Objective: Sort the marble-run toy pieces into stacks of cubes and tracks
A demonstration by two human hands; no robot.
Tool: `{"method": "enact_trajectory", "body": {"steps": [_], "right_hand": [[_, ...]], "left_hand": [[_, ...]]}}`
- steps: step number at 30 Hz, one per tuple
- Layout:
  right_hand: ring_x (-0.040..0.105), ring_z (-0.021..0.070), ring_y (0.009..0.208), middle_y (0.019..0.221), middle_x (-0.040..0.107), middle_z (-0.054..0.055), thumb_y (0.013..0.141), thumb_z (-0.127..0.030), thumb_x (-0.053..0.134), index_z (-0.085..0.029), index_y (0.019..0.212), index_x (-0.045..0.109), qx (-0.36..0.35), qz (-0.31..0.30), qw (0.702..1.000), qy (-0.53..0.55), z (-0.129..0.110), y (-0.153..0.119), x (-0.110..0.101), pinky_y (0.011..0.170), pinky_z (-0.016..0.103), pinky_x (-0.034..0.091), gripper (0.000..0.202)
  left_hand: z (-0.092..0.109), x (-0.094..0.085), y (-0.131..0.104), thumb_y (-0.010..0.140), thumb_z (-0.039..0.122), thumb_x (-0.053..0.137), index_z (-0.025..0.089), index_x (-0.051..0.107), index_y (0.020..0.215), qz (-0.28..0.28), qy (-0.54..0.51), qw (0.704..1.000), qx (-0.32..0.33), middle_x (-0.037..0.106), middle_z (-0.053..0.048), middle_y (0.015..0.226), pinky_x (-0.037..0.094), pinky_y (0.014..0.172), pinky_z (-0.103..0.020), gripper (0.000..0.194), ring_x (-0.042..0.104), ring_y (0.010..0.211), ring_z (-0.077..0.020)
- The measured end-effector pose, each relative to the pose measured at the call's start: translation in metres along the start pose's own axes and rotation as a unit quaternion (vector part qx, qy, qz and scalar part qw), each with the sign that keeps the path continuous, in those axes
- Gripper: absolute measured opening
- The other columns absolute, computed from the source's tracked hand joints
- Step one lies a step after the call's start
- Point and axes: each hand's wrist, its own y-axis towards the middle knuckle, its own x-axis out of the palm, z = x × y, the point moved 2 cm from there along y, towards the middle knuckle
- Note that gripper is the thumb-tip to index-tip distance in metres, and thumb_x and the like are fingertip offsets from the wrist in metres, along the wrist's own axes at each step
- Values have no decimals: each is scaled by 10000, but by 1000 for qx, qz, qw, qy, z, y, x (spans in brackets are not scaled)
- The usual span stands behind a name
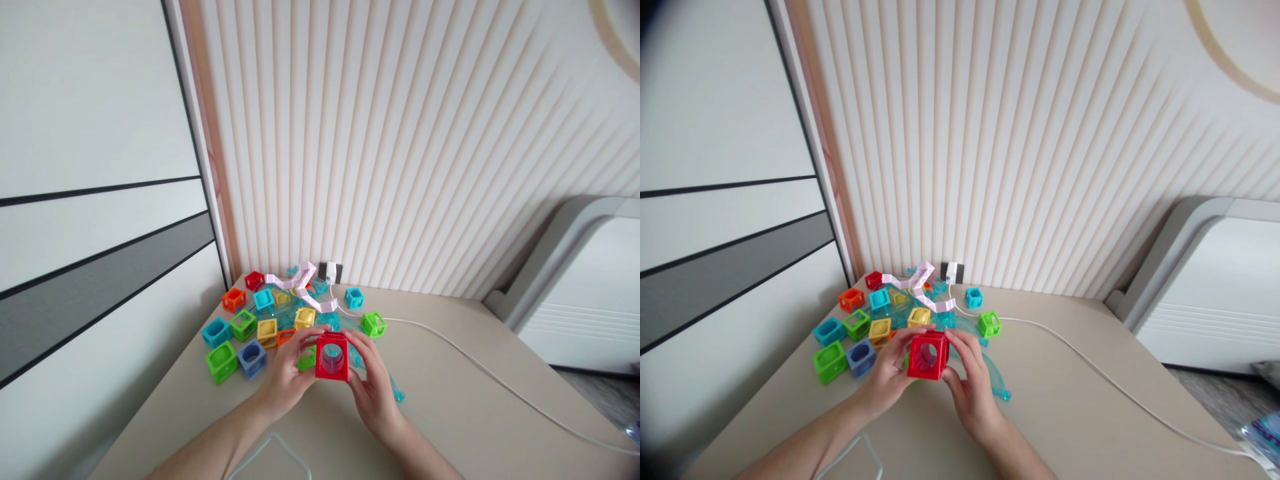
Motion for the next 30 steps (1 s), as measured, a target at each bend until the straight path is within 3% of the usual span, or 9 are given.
{"method": "enact_trajectory", "body": {"steps": [8,17,24,30], "right_hand": [[607,257,1247,1343,599,102,992,-340,612,-343,1440,508,16,-9,1000,13,2,-5,0,1029,377,542,460],[632,263,1198,1303,616,100,973,-400,632,-343,1412,544,31,-7,999,8,5,-4,0,996,376,559,451],[645,272,1190,1308,616,116,962,-334,658,-322,1435,538,32,-3,999,-4,5,-5,1,975,378,573,489],[663,291,1156,1265,643,123,934,-342,696,-297,1371,582,32,5,999,-19,4,-5,1,957,415,585,453]], "left_hand": [[-5,-8,-3,839,471,784,276,625,1326,-26,31,998,48,652,-131,1383,530,1059,-423,548,649,1228,-308],[-7,-9,-1,834,476,786,271,638,1314,-21,77,996,34,699,-118,1317,575,976,-374,542,703,1127,-280],[-1,-8,0,902,521,690,270,606,1375,-23,108,991,73,649,-132,1392,505,1077,-406,543,635,1251,-297],[2,-6,-2,900,497,700,279,599,1392,-28,84,995,44,609,-130,1447,486,1103,-426,548,601,1296,-309]]}}
